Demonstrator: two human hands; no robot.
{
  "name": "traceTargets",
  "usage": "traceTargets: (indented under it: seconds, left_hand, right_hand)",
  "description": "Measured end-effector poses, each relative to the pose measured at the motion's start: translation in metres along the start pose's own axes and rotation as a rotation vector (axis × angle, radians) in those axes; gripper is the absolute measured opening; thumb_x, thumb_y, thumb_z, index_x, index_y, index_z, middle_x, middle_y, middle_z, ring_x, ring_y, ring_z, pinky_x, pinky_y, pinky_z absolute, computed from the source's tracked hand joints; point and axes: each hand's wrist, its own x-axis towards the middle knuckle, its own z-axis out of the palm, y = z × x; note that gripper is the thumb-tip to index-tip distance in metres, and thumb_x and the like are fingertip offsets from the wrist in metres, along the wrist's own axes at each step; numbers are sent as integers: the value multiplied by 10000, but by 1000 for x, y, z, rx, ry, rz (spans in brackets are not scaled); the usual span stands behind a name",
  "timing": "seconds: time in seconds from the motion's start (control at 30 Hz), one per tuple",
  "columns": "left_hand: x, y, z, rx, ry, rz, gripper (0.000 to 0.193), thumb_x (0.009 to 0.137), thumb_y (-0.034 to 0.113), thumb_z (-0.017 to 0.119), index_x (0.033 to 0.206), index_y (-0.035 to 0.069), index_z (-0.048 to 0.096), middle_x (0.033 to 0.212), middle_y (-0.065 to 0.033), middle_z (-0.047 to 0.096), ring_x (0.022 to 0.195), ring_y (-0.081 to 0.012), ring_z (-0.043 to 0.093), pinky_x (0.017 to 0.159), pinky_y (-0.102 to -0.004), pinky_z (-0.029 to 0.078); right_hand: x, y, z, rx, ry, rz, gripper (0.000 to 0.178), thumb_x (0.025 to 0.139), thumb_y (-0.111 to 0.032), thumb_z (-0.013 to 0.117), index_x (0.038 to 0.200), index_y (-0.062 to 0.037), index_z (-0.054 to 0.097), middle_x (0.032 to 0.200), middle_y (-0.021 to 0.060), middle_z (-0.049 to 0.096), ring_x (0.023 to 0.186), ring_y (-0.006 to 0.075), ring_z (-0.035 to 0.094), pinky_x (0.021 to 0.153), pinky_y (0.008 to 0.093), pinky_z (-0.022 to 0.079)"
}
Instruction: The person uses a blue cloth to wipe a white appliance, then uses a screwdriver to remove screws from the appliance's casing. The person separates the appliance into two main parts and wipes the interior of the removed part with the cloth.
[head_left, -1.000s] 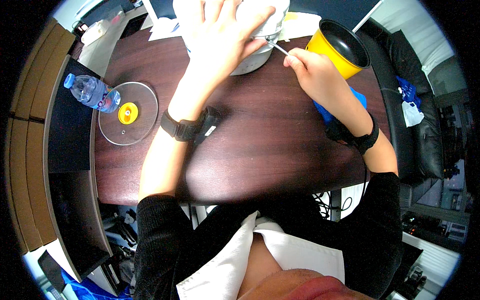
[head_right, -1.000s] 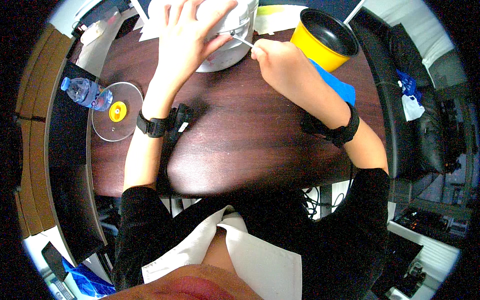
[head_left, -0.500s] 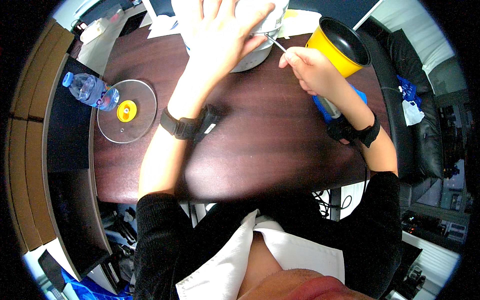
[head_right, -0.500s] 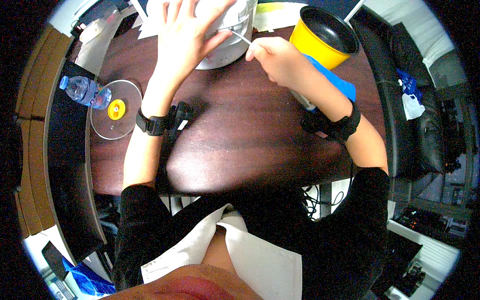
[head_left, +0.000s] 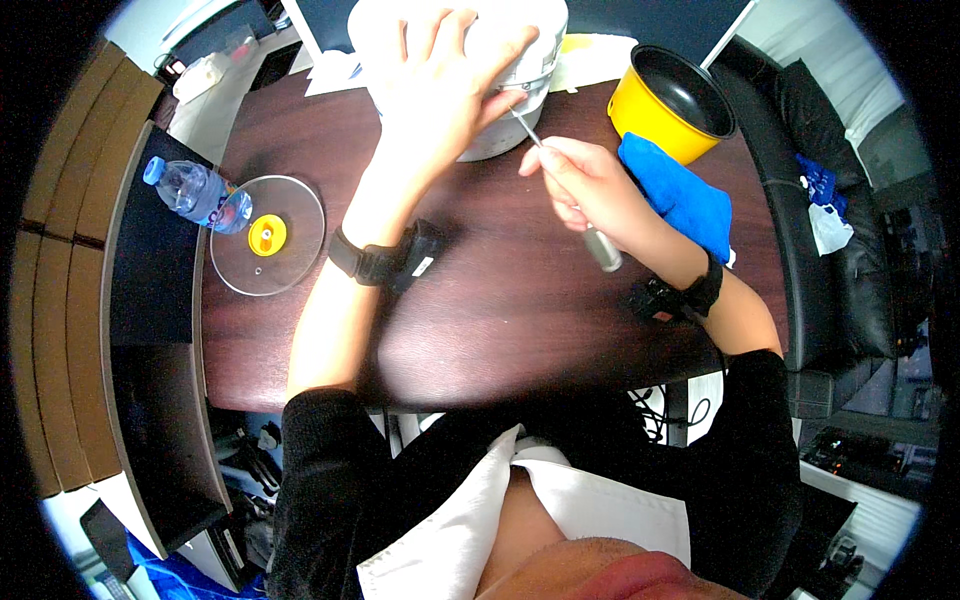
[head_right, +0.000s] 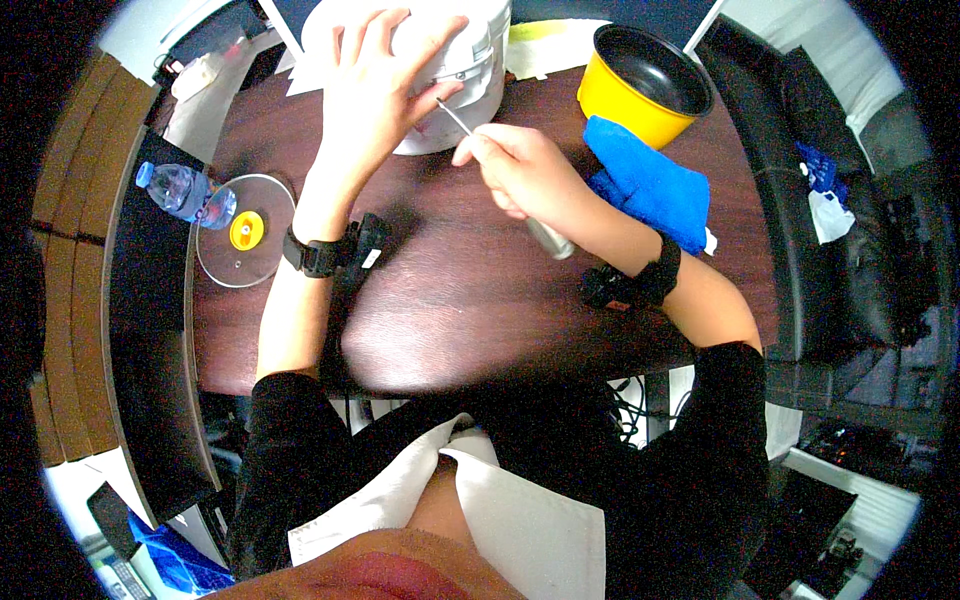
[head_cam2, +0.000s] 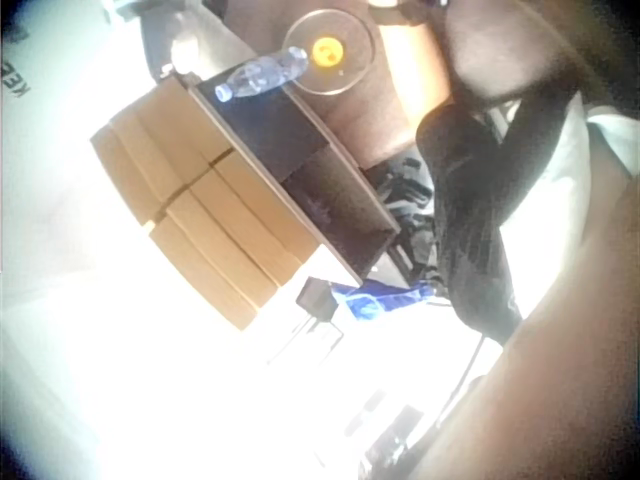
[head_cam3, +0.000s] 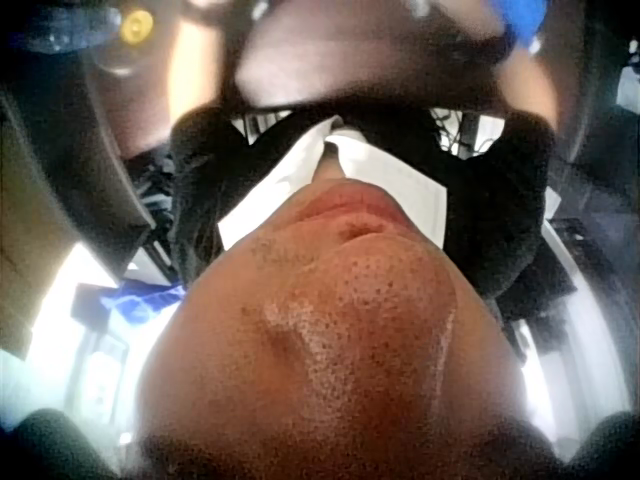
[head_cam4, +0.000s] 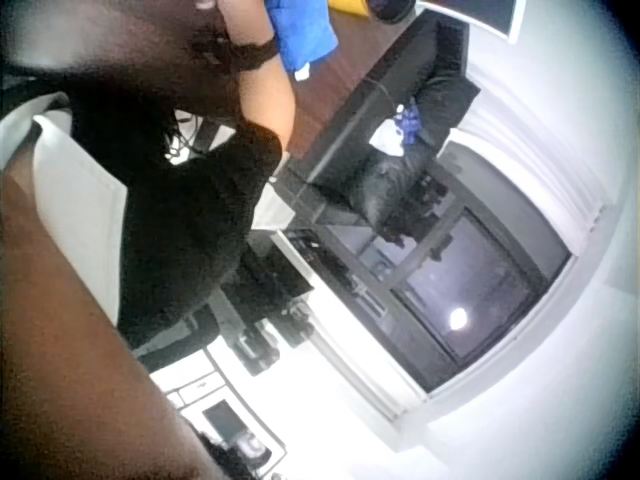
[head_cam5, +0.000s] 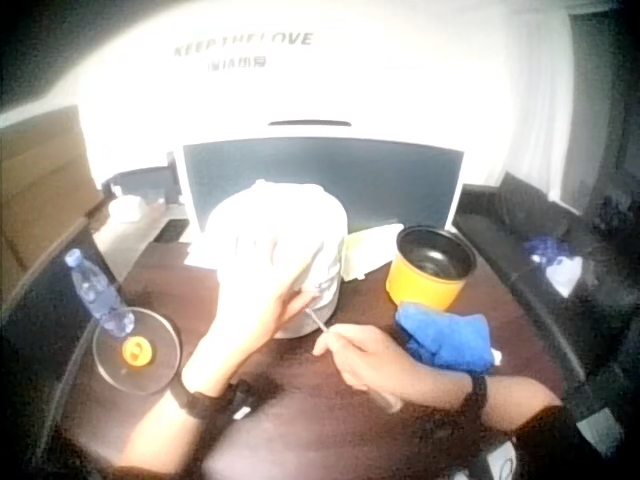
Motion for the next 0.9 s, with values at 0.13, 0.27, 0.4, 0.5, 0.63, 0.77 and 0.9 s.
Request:
traceTargets:
  seconds: [0.13, 0.27, 0.4, 0.5, 0.63, 0.77, 0.9]
  left_hand:
    - [-4, -1, 1, 3, -32, -16, 627, 759, 290, 738, 1351, 236, 540, 1248, -213, 505, 1212, -390, 454, 1061, -569, 287]
    - [-1, 0, 1, -15, -6, -13, 614, 763, 294, 736, 1344, 237, 548, 1239, -212, 507, 1208, -387, 455, 1049, -559, 300]
    - [0, 1, -1, -25, -11, -16, 601, 765, 287, 736, 1336, 238, 556, 1242, -214, 507, 1209, -391, 454, 1053, -553, 293]
    - [-3, 1, 1, -12, -2, -23, 601, 764, 280, 735, 1336, 236, 557, 1247, -217, 506, 1210, -391, 452, 1055, -551, 289]
    - [-5, 1, 2, -10, -1, -26, 601, 765, 274, 730, 1338, 234, 555, 1257, -217, 500, 1215, -392, 447, 1056, -554, 288]
    - [-6, -1, 4, 4, 1, -25, 611, 760, 269, 729, 1343, 229, 549, 1263, -217, 495, 1221, -398, 440, 1057, -560, 285]
    - [-2, 1, 5, -2, 13, -6, 622, 760, 271, 727, 1351, 219, 541, 1264, -218, 495, 1225, -400, 434, 1056, -565, 286]
  right_hand:
    - [-1, -14, -9, -758, 263, -348, 226, 978, -187, 493, 889, -37, 638, 781, 158, 673, 703, 346, 664, 628, 401, 527]
    - [4, -13, -21, -848, 274, -426, 199, 961, -158, 499, 894, -20, 626, 809, 195, 669, 758, 385, 657, 667, 436, 533]
    - [12, -14, -22, -863, 287, -459, 191, 953, -139, 494, 890, -6, 616, 817, 213, 660, 774, 393, 652, 685, 439, 532]
    - [12, -15, -23, -846, 266, -465, 184, 947, -130, 493, 893, -4, 615, 824, 223, 655, 793, 401, 647, 702, 449, 529]
    - [14, -20, -27, -865, 187, -413, 213, 970, -153, 477, 900, 0, 608, 770, 155, 617, 690, 314, 612, 639, 373, 500]
    - [12, -30, -24, -386, 23, 69, 245, 1037, -233, 428, 984, -48, 580, 612, -24, 414, 508, 81, 422, 456, 243, 361]
    - [8, -7, -12, 448, -126, 238, 270, 1045, -303, 405, 1029, -69, 540, 601, -45, 334, 468, 40, 319, 389, 228, 280]
